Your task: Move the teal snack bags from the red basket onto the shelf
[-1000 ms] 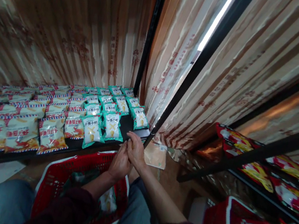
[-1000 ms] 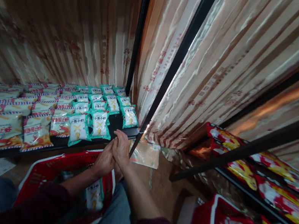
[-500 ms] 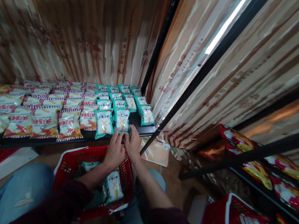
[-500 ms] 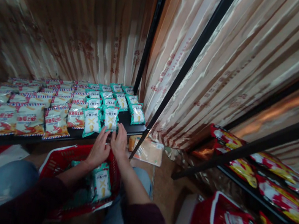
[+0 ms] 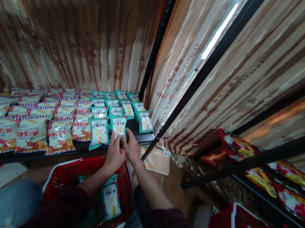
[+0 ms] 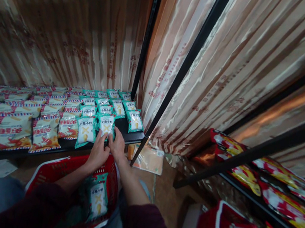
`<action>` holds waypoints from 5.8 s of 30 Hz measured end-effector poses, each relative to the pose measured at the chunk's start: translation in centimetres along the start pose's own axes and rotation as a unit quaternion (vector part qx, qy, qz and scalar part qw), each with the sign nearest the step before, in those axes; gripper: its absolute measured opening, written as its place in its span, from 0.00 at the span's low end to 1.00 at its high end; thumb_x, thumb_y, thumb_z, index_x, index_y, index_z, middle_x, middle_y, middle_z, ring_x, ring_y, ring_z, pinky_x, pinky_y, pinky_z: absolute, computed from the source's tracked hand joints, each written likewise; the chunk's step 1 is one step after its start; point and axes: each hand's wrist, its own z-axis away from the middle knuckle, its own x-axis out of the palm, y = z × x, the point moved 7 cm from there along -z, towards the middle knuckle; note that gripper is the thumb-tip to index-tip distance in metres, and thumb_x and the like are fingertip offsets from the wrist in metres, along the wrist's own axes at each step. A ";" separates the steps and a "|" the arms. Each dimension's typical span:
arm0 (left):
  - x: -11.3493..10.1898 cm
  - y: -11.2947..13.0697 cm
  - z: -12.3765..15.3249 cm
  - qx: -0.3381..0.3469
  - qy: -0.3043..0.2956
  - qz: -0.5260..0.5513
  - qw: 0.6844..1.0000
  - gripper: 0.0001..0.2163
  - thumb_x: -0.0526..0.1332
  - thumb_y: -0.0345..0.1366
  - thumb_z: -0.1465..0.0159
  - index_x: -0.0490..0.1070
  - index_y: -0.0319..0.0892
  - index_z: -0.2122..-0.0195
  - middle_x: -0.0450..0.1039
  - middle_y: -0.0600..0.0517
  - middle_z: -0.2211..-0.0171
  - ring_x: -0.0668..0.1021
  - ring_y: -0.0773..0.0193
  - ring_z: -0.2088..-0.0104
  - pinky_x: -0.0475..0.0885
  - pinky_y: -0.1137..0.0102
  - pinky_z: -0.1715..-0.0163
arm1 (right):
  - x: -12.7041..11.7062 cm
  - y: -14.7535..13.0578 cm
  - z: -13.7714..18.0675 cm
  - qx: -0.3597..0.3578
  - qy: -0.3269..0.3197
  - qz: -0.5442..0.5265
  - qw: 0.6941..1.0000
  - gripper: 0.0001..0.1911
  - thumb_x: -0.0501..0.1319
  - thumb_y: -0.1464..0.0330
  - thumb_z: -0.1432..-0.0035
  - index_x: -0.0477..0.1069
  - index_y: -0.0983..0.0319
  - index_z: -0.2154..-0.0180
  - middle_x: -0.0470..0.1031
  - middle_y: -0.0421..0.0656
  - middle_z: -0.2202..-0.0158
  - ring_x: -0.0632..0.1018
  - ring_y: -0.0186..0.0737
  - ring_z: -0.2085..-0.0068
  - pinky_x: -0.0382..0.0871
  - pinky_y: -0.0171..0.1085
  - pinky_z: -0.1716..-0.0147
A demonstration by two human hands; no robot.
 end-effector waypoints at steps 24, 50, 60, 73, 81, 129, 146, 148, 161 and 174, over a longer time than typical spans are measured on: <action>3.0 4.6 -5.2 0.004 -0.033 0.090 0.995 0.24 0.50 0.21 0.46 0.69 0.38 0.49 0.57 0.43 0.37 0.66 0.57 0.40 0.64 0.62 0.41 | -5.5 0.8 -4.5 -0.023 0.081 0.045 0.995 0.22 0.50 0.69 0.40 0.65 0.65 0.45 0.71 0.51 0.47 0.72 0.46 0.46 0.65 0.47 0.45; 3.9 3.1 -7.2 -0.018 -0.033 -0.032 0.999 0.18 0.49 0.32 0.36 0.68 0.40 0.47 0.58 0.43 0.38 0.62 0.55 0.38 0.56 0.58 0.38 | -2.0 1.9 -5.8 -0.062 -0.008 0.097 0.993 0.25 0.52 0.72 0.42 0.63 0.65 0.42 0.67 0.54 0.43 0.67 0.48 0.42 0.62 0.50 0.42; 4.4 2.6 -7.4 -0.007 -0.046 -0.066 0.997 0.19 0.48 0.34 0.36 0.67 0.36 0.46 0.59 0.40 0.38 0.63 0.52 0.38 0.56 0.57 0.38 | -2.2 1.3 -6.7 -0.066 -0.033 0.126 0.989 0.25 0.53 0.73 0.40 0.62 0.63 0.41 0.69 0.52 0.45 0.65 0.50 0.40 0.61 0.52 0.43; 4.6 3.2 -7.7 -0.002 -0.018 -0.054 0.998 0.20 0.45 0.36 0.35 0.68 0.37 0.47 0.60 0.41 0.39 0.63 0.53 0.39 0.56 0.56 0.39 | -2.6 1.2 -8.0 -0.111 -0.053 0.066 0.990 0.25 0.52 0.75 0.42 0.62 0.65 0.42 0.70 0.52 0.46 0.69 0.45 0.44 0.63 0.46 0.43; 4.9 2.8 -7.8 0.012 -0.010 -0.091 0.996 0.21 0.45 0.36 0.35 0.67 0.31 0.47 0.60 0.36 0.40 0.64 0.50 0.40 0.57 0.55 0.39 | -3.5 1.3 -7.5 -0.123 -0.029 0.107 0.986 0.24 0.51 0.74 0.42 0.65 0.64 0.44 0.69 0.50 0.45 0.66 0.44 0.42 0.60 0.47 0.41; 6.5 5.6 -10.7 0.140 0.003 -0.318 0.938 0.23 0.49 0.36 0.36 0.59 0.37 0.40 0.49 0.40 0.34 0.50 0.48 0.34 0.57 0.52 0.42 | -6.6 4.6 -7.5 -0.047 0.059 0.277 0.958 0.23 0.50 0.67 0.37 0.63 0.70 0.43 0.62 0.57 0.40 0.64 0.51 0.41 0.60 0.48 0.43; 6.8 5.5 -10.7 0.154 -0.017 -0.308 0.939 0.25 0.52 0.33 0.39 0.59 0.33 0.40 0.49 0.37 0.35 0.49 0.47 0.34 0.55 0.50 0.41 | -6.6 5.7 -7.6 0.019 0.088 0.239 0.967 0.24 0.47 0.69 0.36 0.59 0.71 0.41 0.62 0.59 0.41 0.64 0.51 0.40 0.59 0.49 0.43; 7.0 5.6 -10.8 0.158 -0.024 -0.305 0.939 0.24 0.52 0.33 0.39 0.60 0.33 0.41 0.50 0.37 0.35 0.49 0.46 0.34 0.55 0.50 0.41 | -6.6 5.7 -7.6 0.013 0.098 0.233 0.967 0.23 0.47 0.69 0.36 0.60 0.70 0.41 0.63 0.58 0.41 0.65 0.51 0.41 0.60 0.50 0.43; 7.5 5.1 -10.0 0.166 -0.006 -0.280 0.946 0.26 0.54 0.33 0.39 0.56 0.39 0.38 0.40 0.37 0.33 0.42 0.44 0.33 0.50 0.47 0.39 | -5.9 6.2 -7.4 -0.010 0.103 0.207 0.973 0.25 0.45 0.69 0.35 0.58 0.72 0.40 0.62 0.59 0.40 0.59 0.50 0.37 0.57 0.54 0.41; 6.1 5.1 -4.0 0.152 -0.040 -0.222 0.962 0.24 0.52 0.32 0.39 0.59 0.32 0.41 0.46 0.35 0.34 0.45 0.45 0.33 0.54 0.48 0.40 | -6.4 3.9 -5.9 -0.067 0.087 0.206 0.972 0.26 0.47 0.70 0.37 0.55 0.69 0.39 0.50 0.56 0.34 0.48 0.49 0.33 0.51 0.56 0.38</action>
